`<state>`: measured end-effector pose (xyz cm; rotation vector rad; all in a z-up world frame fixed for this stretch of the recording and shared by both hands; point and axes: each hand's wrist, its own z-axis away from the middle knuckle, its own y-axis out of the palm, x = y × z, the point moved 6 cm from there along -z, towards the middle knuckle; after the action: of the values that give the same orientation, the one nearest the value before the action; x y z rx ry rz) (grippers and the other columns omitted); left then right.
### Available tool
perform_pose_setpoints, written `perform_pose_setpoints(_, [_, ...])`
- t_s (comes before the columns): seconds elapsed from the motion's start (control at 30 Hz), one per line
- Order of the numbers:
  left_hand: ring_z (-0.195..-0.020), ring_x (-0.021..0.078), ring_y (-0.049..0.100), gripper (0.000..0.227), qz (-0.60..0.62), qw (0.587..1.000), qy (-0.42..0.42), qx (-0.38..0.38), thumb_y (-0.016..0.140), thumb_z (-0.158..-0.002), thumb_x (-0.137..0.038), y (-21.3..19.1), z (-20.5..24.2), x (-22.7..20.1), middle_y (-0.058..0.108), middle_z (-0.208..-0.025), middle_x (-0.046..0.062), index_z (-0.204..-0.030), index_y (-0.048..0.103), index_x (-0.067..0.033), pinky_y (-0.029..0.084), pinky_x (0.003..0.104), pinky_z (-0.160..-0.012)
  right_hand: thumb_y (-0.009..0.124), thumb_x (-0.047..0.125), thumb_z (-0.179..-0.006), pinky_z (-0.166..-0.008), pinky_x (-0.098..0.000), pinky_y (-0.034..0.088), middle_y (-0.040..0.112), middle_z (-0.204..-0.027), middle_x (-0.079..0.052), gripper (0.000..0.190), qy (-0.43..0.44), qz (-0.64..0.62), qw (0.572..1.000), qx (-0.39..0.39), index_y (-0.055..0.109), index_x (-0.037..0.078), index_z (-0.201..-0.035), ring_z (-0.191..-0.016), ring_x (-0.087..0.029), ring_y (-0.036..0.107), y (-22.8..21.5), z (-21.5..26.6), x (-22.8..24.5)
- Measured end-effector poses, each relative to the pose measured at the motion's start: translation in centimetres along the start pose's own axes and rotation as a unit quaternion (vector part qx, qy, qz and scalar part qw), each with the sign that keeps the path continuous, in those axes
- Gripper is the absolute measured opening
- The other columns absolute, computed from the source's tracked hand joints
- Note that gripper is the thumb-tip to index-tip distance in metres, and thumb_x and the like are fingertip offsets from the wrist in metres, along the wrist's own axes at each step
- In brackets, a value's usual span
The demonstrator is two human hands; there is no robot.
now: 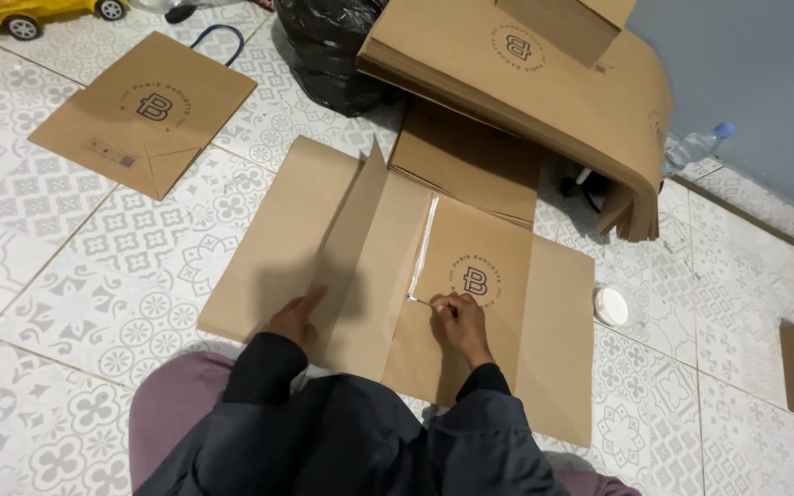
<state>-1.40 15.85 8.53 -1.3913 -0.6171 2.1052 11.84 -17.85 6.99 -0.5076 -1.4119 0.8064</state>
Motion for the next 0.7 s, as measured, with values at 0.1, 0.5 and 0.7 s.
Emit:
perform_pose_setpoints(0.1, [-0.140, 0.0298, 0.051, 0.074, -0.008, 1.000, 0.017, -0.010, 0.039, -0.096, -0.014, 1.1, -0.8, 1.9, 0.048, -0.154, 0.011, -0.164, 0.025, -0.0409, 0.045, 0.045, -0.116, 0.071, 0.016, -0.095, -0.084, -0.0443, 0.059, 0.067, -0.098, -0.016, 0.011, -0.010, -0.013, 1.000, 0.011, 0.081, 0.019, -0.098, -0.099, -0.036, 0.071, 0.1, 0.5, 0.2])
perform_pose_setpoints(0.5, [-0.138, 0.0232, 0.053, 0.075, -0.034, 0.999, 0.020, -0.022, 0.044, -0.098, -0.011, 2.0, -1.1, 3.3, 0.049, -0.155, 0.006, -0.164, 0.026, -0.0423, 0.045, 0.040, -0.115, 0.066, 0.017, -0.099, -0.091, -0.0447, 0.059, 0.067, -0.102, -0.016, 0.013, 0.033, -0.025, 0.999, -0.011, 0.078, 0.015, -0.102, -0.107, -0.038, 0.070, -1.4, 0.8, 2.4])
perform_pose_setpoints(0.7, [-0.134, 0.0246, 0.057, 0.074, -0.032, 0.998, 0.044, -0.032, 0.051, -0.099, -0.008, 2.0, -1.2, 3.1, 0.055, -0.150, 0.007, -0.163, 0.029, -0.0382, 0.047, 0.039, -0.115, 0.068, 0.017, -0.098, -0.089, -0.0437, 0.061, 0.068, -0.101, -0.015, 0.010, 0.034, 0.004, 0.998, -0.044, 0.078, 0.016, -0.101, -0.104, -0.036, 0.071, 0.3, -2.5, 0.4])
